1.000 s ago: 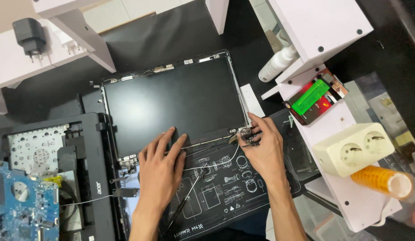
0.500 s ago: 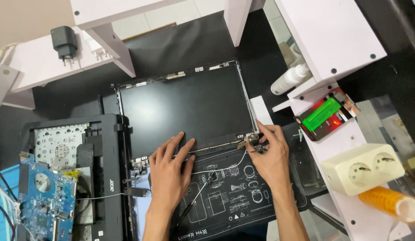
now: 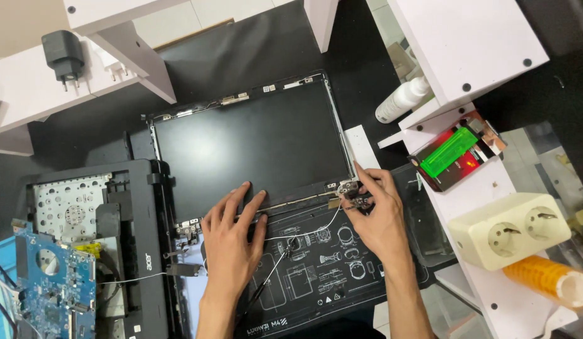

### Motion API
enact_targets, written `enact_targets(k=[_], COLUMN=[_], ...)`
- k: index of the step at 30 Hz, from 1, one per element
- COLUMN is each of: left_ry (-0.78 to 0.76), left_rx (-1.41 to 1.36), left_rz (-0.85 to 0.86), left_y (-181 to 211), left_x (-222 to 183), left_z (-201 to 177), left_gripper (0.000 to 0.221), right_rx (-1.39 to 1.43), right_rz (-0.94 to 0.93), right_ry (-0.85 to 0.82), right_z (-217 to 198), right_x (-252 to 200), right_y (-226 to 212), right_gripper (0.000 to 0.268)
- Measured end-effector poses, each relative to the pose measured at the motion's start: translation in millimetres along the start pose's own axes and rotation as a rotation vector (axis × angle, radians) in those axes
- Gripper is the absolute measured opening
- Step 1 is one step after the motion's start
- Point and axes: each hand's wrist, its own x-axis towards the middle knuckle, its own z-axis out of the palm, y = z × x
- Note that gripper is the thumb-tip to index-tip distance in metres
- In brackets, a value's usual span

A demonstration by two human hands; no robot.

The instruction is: The person works on a disassembled laptop at a repair bench, using a screwdriver to loosen and remove screws from the hinge and screen bezel area. They manipulate small hinge brackets and cables with their hands, reposition the laptop lid, and continue unscrewing components along the screen edge.

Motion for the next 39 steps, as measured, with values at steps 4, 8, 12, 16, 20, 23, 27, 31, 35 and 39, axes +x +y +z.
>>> enact_targets(k=[4,8,12,16,20,23,27,31,35,39], left_ry=[0.014,-0.004,-0.064,-0.179,-0.238,-0.260,-0.251,-0.253,-0.261,-0.257], left_rx=[0.019,0.030,-0.113,-0.250,-0.201,-0.177,-0.160,-0.155,-0.145,-0.128], left_rz=[0.005,0.006,0.130,0.310,0.347,0.357,0.355,0.343,0.339,0.338], left_y=[0,17,53,80,79,79,84,88,91,92], left_x=[-3,3,17,35,39,40,48,53,55,56], left_z=[4,4,9,20,33,38,37,36,37,36], left_gripper=[0.042,0.042,0.041,0.041,0.041,0.039,0.035,0.030,0.028,0.028], right_rx=[-0.002,-0.017,0.000,0.057,0.064,0.104,0.125,0.144,0.141,0.110], right_rz=[-0.043,0.002,-0.034,-0.007,0.011,0.005,-0.013,0.005,-0.005,-0.048], right_ry=[0.028,0.018,0.051,0.037,0.041,0.051,0.000,-0.033,-0.028,-0.048], right_z=[5,5,5,4,3,-1,-5,-4,-6,-10], right_x=[-7,-8,-8,-8,-10,-11,-10,-12,-13,-13], right_y=[5,1,2,5,6,3,6,10,12,11], right_gripper=[0.066,0.065,0.066,0.074,0.083,0.081,0.083,0.080,0.079,0.079])
